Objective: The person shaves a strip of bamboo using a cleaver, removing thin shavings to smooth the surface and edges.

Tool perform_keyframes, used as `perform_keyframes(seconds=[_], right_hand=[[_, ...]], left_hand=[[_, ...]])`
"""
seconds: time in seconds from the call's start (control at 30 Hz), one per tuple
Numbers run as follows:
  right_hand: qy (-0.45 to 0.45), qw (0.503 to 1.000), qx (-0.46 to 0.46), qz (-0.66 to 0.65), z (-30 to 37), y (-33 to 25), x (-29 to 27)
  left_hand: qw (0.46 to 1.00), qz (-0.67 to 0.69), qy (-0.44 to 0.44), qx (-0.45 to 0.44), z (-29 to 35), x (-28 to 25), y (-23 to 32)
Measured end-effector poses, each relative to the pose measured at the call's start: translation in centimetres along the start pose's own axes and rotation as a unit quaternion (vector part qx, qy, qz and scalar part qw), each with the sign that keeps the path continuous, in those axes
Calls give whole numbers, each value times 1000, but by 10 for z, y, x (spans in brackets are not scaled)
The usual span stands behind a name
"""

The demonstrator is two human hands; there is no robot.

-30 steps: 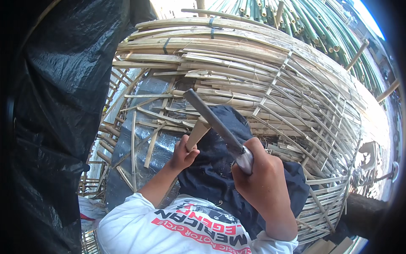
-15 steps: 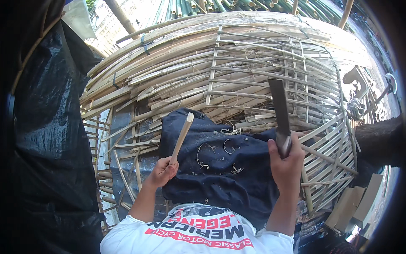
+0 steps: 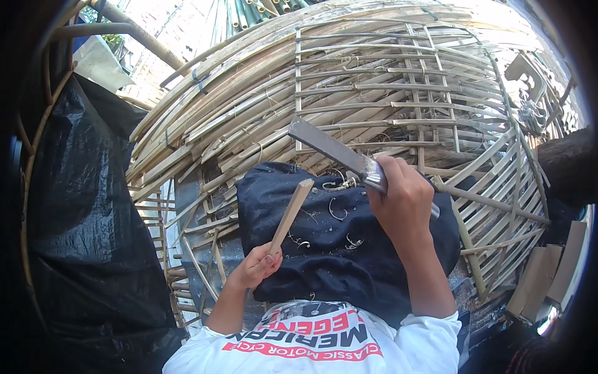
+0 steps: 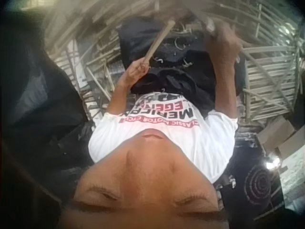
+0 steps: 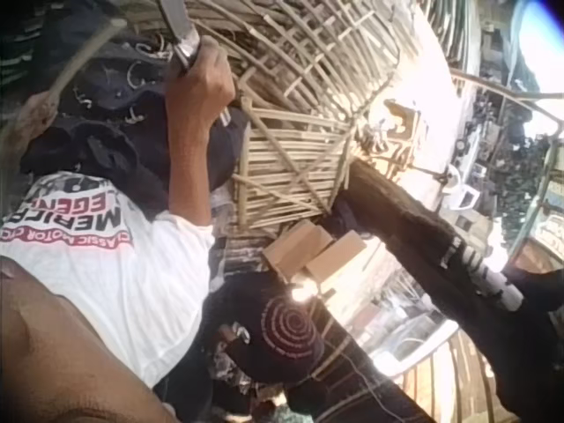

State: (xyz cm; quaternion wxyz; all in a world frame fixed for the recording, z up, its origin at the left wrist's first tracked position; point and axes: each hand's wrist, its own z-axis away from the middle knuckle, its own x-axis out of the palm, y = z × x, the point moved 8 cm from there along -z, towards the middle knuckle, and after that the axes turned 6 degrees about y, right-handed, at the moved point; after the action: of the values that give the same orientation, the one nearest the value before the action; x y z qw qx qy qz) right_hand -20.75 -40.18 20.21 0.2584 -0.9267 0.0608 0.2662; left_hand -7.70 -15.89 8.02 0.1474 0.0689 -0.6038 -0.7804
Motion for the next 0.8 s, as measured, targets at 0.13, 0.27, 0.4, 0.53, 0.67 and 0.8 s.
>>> perform_keyframes(seconds=[0.13,0.27,0.4,0.53,0.67,0.8], right_hand=[[-97,991,-93,-27,19,-35,16],[-39,996,-50,61,7,15,29],[-22,997,-14,74,17,14,18],[-92,954,253,129,13,113,25],[-88,940,320,78,30,137,-7],[-197,919,321,-119,54,67,36]], left_hand=[[999,14,-4,-29,-1,17,1],[991,81,10,-107,-1,14,-8],[989,88,-25,-112,-4,18,-12],[987,66,-32,-140,6,20,-15],[963,181,-23,-199,11,9,-42],[954,168,39,-245,5,-8,-73]])
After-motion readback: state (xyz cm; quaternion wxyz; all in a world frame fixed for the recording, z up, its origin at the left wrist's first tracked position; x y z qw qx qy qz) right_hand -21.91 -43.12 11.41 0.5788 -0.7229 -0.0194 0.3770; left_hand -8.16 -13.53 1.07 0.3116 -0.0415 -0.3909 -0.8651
